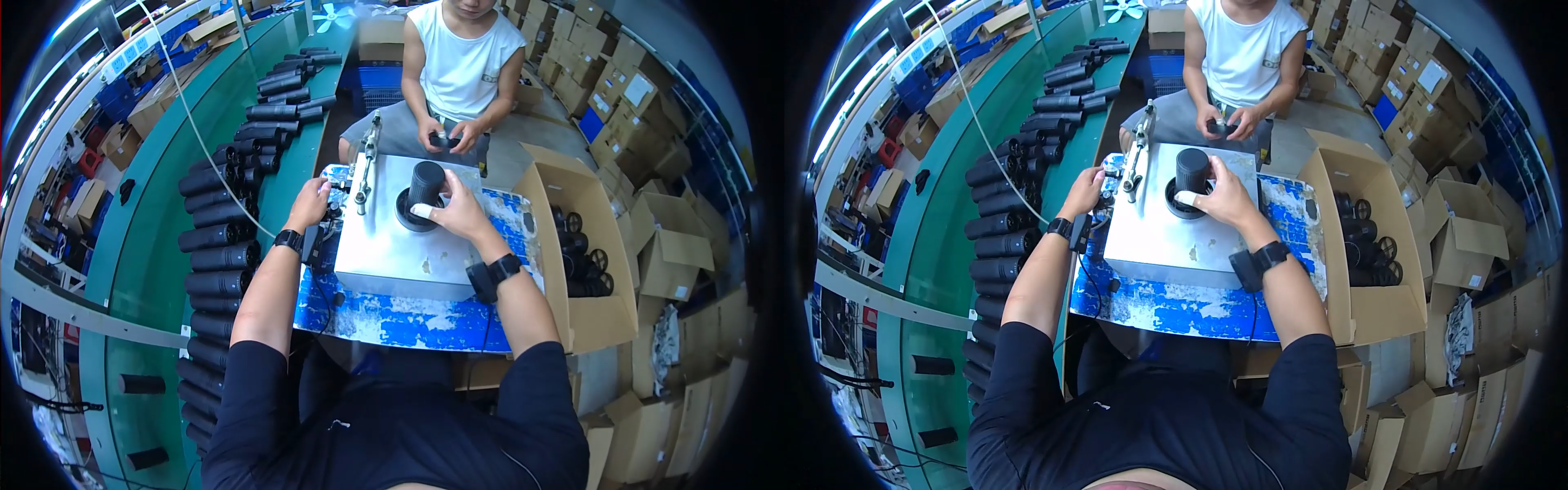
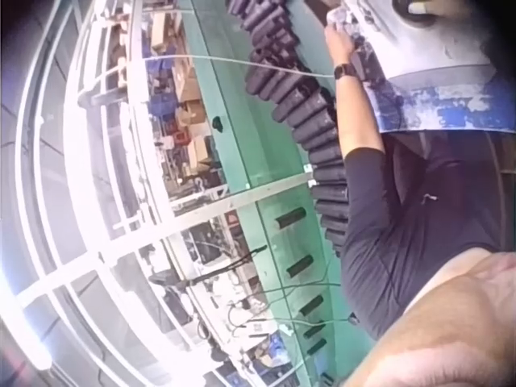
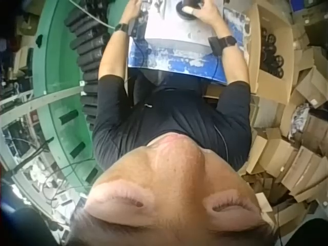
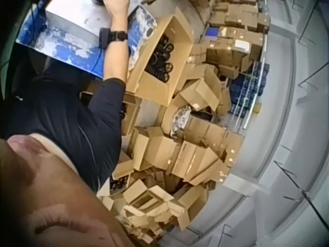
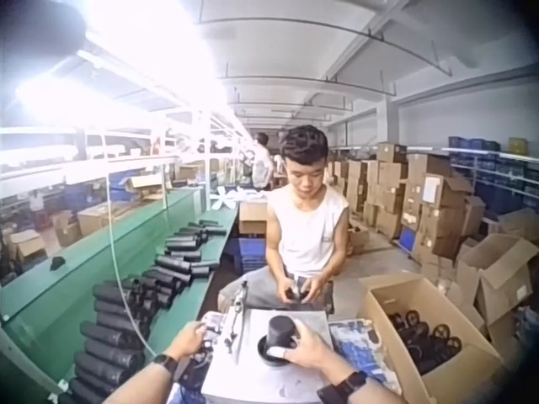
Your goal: The person picks up a black cylinder, fits it onto a machine to press it, and then attaches a black plastic piece to the cylinder before placing the unit into a box.
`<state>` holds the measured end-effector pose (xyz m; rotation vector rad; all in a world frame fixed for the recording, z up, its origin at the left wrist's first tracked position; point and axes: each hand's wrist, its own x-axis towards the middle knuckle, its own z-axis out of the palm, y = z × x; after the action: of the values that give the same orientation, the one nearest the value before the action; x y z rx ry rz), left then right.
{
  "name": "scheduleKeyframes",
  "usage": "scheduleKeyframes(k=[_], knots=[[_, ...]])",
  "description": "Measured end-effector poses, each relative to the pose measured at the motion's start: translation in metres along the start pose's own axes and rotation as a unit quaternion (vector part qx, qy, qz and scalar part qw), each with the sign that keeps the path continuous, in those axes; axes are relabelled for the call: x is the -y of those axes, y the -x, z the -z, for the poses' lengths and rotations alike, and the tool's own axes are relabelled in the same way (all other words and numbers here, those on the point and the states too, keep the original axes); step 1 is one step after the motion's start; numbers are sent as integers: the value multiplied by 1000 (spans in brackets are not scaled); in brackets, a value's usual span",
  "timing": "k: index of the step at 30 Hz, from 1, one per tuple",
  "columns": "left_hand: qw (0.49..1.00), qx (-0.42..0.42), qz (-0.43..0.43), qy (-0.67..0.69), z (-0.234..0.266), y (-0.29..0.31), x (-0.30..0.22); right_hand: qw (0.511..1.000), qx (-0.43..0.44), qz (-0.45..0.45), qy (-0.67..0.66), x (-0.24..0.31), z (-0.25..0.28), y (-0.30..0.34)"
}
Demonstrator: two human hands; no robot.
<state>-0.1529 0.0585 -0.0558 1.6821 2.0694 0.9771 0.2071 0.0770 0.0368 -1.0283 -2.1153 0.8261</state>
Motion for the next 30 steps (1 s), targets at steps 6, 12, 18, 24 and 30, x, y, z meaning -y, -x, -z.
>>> scheduleKeyframes(k=[6, 12, 18, 24, 30], knots=[[998, 24, -51, -31, -3, -5, 13, 996, -77, -52, 16, 11, -9, 8], [995, -15, -78, -54, -7, -13, 21, 994, -98, -1, 38, -2, -17, 9], [999, -27, -2, -26, 16, 11, 9, 995, -91, -3, 35, 2, -28, 6], [887, -266, -129, 354, -4, 153, -83, 990, -126, -15, 65, -3, -5, 13], [938, 5, 29, 345, -34, 281, -17, 884, -285, 205, -309, 135, 64, 22]])
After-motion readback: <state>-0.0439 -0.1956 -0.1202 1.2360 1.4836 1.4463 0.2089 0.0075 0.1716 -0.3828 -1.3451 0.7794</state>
